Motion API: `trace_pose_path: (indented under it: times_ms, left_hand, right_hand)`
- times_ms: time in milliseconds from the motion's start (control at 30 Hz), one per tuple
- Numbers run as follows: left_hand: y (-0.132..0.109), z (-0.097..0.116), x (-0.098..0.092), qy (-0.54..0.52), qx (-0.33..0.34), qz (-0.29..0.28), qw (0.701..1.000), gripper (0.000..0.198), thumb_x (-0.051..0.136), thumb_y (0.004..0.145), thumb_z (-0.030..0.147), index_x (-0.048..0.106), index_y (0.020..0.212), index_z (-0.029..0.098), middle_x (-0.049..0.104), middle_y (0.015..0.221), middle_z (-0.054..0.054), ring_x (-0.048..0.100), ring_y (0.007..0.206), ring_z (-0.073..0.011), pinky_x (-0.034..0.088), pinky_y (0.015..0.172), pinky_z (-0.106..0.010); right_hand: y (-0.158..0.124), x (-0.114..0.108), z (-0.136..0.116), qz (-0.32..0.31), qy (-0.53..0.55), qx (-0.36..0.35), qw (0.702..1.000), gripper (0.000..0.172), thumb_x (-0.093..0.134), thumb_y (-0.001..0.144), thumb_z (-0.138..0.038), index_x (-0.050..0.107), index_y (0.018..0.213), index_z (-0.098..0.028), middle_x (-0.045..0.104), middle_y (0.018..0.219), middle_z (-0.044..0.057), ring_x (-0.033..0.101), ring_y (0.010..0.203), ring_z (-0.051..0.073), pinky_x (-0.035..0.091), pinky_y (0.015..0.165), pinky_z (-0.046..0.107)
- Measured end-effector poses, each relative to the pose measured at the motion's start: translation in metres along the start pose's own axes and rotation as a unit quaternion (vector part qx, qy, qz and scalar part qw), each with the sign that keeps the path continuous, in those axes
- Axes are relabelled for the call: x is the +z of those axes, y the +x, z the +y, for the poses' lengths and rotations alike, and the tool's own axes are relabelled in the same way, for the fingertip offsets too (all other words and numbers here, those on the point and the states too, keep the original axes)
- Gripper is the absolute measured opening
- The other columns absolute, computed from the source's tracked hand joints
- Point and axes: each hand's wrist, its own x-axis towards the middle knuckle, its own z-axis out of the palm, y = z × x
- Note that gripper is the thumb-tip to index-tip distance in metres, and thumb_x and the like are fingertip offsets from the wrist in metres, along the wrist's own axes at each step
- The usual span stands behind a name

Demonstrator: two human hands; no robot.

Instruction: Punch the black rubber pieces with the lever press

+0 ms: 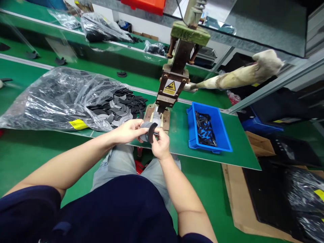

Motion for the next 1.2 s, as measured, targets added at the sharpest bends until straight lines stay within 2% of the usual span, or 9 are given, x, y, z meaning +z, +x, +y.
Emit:
trace_pose_path:
  times_ms: [200,400,600,633,733,800,933,1067,1200]
  left_hand:
    - [-0.003,0.011,0.008,-0.014,0.008,-0.010,1.000,0.038,0.081,0.089,0.052,0.059,0.083,0.021,0.070,0.074,-0.001,0.072,0.064,-0.0170,0.062,0.061,-0.029]
    - [-0.003,0.015,0.016,-0.113,-0.049,-0.064,0.990,0.047,0.084,0.084,0.059,0.058,0.083,0.020,0.067,0.074,0.000,0.067,0.056,-0.0138,0.062,0.060,-0.029]
    - [-0.003,0.029,0.011,0.113,0.018,0.017,0.993,0.029,0.082,0.088,0.043,0.063,0.079,0.022,0.066,0.068,0.000,0.065,0.057,-0.0148,0.046,0.049,-0.023]
    - [-0.001,0.030,0.008,0.107,0.012,0.001,0.994,0.030,0.083,0.086,0.043,0.064,0.079,0.022,0.066,0.067,0.001,0.065,0.056,-0.0148,0.045,0.049,-0.023]
    - [0.008,0.026,0.000,-0.017,-0.043,-0.110,0.993,0.038,0.085,0.083,0.053,0.067,0.085,0.020,0.068,0.071,-0.001,0.067,0.057,-0.0148,0.051,0.052,-0.023]
    - [0.013,0.021,-0.004,-0.085,-0.056,-0.146,0.984,0.047,0.086,0.081,0.060,0.067,0.088,0.018,0.072,0.079,-0.003,0.068,0.059,-0.0137,0.056,0.056,-0.024]
    - [0.013,0.012,-0.009,-0.077,-0.021,-0.086,0.993,0.051,0.087,0.081,0.061,0.063,0.085,0.017,0.073,0.083,-0.003,0.069,0.063,-0.0129,0.062,0.060,-0.027]
    - [0.007,0.005,-0.012,-0.036,-0.023,-0.041,0.998,0.050,0.086,0.082,0.060,0.055,0.078,0.020,0.063,0.070,0.002,0.067,0.061,-0.0135,0.063,0.061,-0.029]
    - [0.003,0.000,-0.009,0.010,-0.010,-0.020,1.000,0.044,0.078,0.087,0.060,0.057,0.085,0.021,0.061,0.073,0.002,0.063,0.065,-0.0148,0.060,0.064,-0.031]
  right_hand:
    - [-0.001,0.000,-0.008,0.033,0.008,-0.011,0.999,0.027,0.074,0.092,-0.048,0.067,0.096,-0.023,0.072,0.094,0.004,0.069,0.082,0.016,0.061,0.076,0.032]
    - [-0.007,-0.004,-0.015,0.055,-0.009,-0.031,0.998,0.022,0.070,0.095,-0.045,0.067,0.099,-0.024,0.071,0.096,0.005,0.069,0.084,0.017,0.060,0.072,0.033]
    - [-0.006,-0.007,-0.016,0.049,-0.052,-0.057,0.996,0.012,0.069,0.095,-0.036,0.071,0.098,-0.025,0.073,0.094,0.005,0.069,0.086,0.018,0.060,0.082,0.037]
    - [-0.006,-0.006,-0.016,0.049,-0.057,-0.061,0.995,0.011,0.069,0.095,-0.035,0.071,0.098,-0.025,0.073,0.094,0.005,0.069,0.086,0.018,0.061,0.084,0.037]
    - [-0.008,-0.004,-0.016,0.058,-0.066,-0.062,0.994,0.011,0.067,0.096,-0.035,0.068,0.099,-0.024,0.073,0.096,0.005,0.070,0.089,0.019,0.062,0.085,0.037]
    - [-0.009,-0.002,-0.015,0.059,-0.072,-0.056,0.994,0.012,0.064,0.098,-0.035,0.066,0.103,-0.024,0.073,0.098,0.006,0.071,0.089,0.018,0.063,0.082,0.036]
    - [-0.007,-0.008,-0.016,0.029,-0.101,-0.057,0.993,0.020,0.065,0.099,-0.034,0.067,0.116,-0.024,0.075,0.107,0.008,0.073,0.092,0.018,0.064,0.082,0.035]
    - [-0.004,-0.019,-0.020,-0.007,-0.142,-0.090,0.986,0.019,0.066,0.097,-0.033,0.071,0.114,-0.026,0.077,0.108,0.008,0.073,0.096,0.020,0.064,0.087,0.039]
    - [-0.001,-0.023,-0.022,-0.028,-0.169,-0.117,0.978,0.018,0.062,0.099,-0.030,0.070,0.115,-0.026,0.077,0.106,0.008,0.073,0.095,0.020,0.063,0.087,0.038]
